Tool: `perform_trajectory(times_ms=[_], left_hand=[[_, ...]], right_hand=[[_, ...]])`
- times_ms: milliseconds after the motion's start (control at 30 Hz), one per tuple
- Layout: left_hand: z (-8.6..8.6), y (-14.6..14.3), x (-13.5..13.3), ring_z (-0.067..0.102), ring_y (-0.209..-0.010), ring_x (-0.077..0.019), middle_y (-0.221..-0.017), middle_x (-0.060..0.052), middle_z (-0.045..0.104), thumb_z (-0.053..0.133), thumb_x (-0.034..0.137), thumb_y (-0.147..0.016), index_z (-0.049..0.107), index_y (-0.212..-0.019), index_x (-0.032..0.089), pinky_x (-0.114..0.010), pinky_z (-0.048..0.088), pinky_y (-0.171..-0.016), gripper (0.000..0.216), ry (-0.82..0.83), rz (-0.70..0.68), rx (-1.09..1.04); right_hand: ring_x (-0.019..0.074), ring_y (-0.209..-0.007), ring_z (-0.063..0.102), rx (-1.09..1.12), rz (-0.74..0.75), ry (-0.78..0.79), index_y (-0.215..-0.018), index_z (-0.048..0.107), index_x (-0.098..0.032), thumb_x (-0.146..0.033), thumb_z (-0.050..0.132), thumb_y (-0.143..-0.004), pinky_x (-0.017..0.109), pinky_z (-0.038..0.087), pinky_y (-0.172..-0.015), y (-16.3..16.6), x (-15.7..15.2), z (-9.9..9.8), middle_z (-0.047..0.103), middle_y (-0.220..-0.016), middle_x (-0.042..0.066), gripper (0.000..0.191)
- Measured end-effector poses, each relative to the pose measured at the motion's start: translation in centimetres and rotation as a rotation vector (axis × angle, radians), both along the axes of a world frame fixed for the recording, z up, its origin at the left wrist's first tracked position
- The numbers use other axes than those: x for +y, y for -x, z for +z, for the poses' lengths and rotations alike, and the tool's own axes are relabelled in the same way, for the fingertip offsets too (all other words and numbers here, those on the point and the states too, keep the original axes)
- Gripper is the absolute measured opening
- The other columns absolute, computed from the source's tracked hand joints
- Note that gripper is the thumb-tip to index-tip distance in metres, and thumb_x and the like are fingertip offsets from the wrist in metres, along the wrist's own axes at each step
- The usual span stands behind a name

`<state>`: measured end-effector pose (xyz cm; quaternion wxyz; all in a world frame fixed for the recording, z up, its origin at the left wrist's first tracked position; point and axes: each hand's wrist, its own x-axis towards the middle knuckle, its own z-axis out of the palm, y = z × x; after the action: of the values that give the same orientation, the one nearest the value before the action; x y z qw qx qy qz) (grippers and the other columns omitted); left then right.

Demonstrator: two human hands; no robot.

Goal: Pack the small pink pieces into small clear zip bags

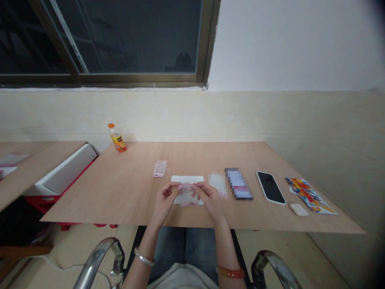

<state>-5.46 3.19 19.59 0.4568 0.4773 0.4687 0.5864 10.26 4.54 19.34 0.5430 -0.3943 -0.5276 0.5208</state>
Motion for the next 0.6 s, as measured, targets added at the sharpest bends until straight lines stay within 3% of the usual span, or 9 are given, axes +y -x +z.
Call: perform_trajectory(times_ms=[400, 600], left_hand=[[0.4, -1.5, 0.0, 0.059, -0.079, -0.0175, -0.079, -0.004, 0.065, 0.059, 0.035, -0.078, 0.063, -0.078, 0.017, -0.026, 0.044, -0.073, 0.019, -0.072, 0.072, 0.204], [0.8, -1.2, 0.3, 0.057, -0.080, -0.0173, -0.078, -0.004, 0.064, 0.059, 0.034, -0.077, 0.063, -0.077, 0.017, -0.026, 0.043, -0.075, 0.018, -0.092, 0.035, 0.200]], right_hand=[[0.0158, -0.067, 0.059, -0.025, -0.149, -0.023, -0.074, 0.061, -0.019, -0.039, 0.060, -0.076, 0.026, 0.044, -0.060, 0.1, -0.3, 0.3, 0.065, -0.070, 0.002, 0.021], [0.0158, -0.067, 0.058, -0.039, -0.092, 0.039, -0.079, 0.064, -0.018, -0.040, 0.063, -0.072, 0.025, 0.044, -0.056, 0.3, -0.6, 1.2, 0.066, -0.075, 0.004, 0.023]])
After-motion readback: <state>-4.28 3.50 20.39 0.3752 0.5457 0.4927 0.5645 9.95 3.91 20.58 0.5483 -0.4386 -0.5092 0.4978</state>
